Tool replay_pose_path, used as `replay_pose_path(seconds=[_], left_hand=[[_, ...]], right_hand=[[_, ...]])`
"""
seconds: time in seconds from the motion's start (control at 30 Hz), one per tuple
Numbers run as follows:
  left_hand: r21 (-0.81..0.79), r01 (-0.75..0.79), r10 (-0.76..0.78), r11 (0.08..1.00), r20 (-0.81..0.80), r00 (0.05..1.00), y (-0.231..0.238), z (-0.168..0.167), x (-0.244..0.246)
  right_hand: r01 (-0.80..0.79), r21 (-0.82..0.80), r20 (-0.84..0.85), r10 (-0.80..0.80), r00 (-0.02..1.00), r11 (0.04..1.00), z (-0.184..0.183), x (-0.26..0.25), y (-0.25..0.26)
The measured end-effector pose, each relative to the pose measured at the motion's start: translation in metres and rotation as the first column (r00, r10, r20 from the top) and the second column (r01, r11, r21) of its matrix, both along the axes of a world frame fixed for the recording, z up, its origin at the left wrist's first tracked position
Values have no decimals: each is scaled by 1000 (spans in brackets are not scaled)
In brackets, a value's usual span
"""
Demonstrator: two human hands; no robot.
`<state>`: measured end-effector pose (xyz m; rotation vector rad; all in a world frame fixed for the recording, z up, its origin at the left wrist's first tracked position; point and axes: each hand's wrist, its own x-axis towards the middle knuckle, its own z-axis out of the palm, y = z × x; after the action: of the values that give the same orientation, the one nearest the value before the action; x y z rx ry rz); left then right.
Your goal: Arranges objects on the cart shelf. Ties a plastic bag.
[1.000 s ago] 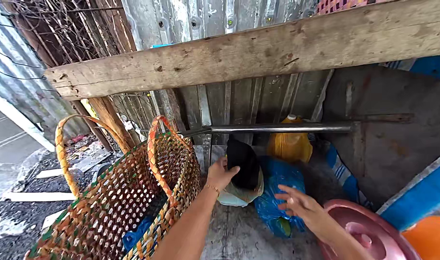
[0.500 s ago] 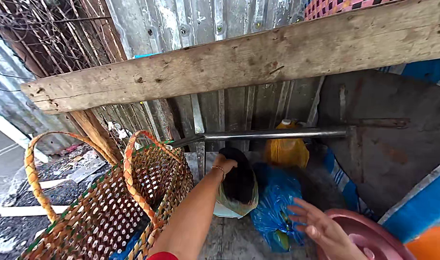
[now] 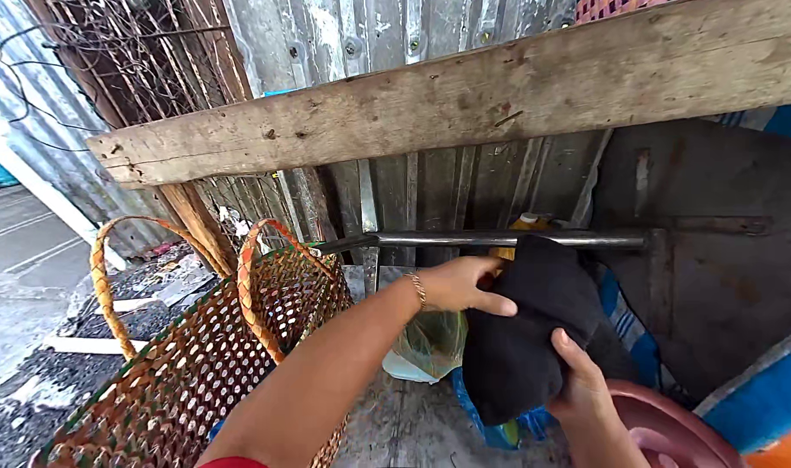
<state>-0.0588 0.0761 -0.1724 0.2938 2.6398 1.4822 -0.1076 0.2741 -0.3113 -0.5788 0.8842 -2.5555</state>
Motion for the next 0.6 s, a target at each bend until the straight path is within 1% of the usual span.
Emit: replay_pose_path(seconds=[0.03, 0.1, 0.13, 0.17, 0.2, 0.27, 0.33, 0.4, 0.43, 0.53, 0.6], left_hand=[[19, -46, 45, 999, 28, 999, -10, -9, -3], [23, -224, 222, 974, 64, 973, -31, -38, -15], [14, -292, 290, 956, 70, 954, -39, -55, -21], [-8, -327, 327, 945, 63, 943, -46, -68, -26], [-55, -335, 337, 941, 41, 940, -50, -77, -30], [-245, -330, 343, 912, 8, 939, -57, -81, -36], [-452, -344, 391, 823, 13, 920, -68, -87, -43], [-623, -290, 429, 726, 82, 899, -85, -104, -48], [-672, -256, 451, 695, 130, 883, -92, -114, -48], [-690, -233, 486, 685, 194, 852, -108, -140, -40], [-693, -239, 501, 680, 201, 842, -112, -147, -37]], right_hand=[[56, 17, 45, -57, 997, 998, 2, 1, 5], [174, 48, 104, -179, 978, 983, 4, 1, 16], [239, 76, 113, -246, 963, 968, 5, 0, 24], [305, 109, 107, -316, 943, 946, 5, -1, 31], [363, 132, 89, -376, 922, 922, 3, -3, 39], [448, 142, 51, -458, 887, 883, -1, -3, 56], [476, 144, 7, -482, 876, 867, 0, 0, 74], [485, 146, -41, -485, 874, 862, 2, 5, 91], [485, 141, -76, -479, 875, 863, 2, 8, 100], [479, 125, -184, -454, 872, 869, -2, 16, 123], [448, 126, -199, -420, 886, 885, -8, 19, 135]])
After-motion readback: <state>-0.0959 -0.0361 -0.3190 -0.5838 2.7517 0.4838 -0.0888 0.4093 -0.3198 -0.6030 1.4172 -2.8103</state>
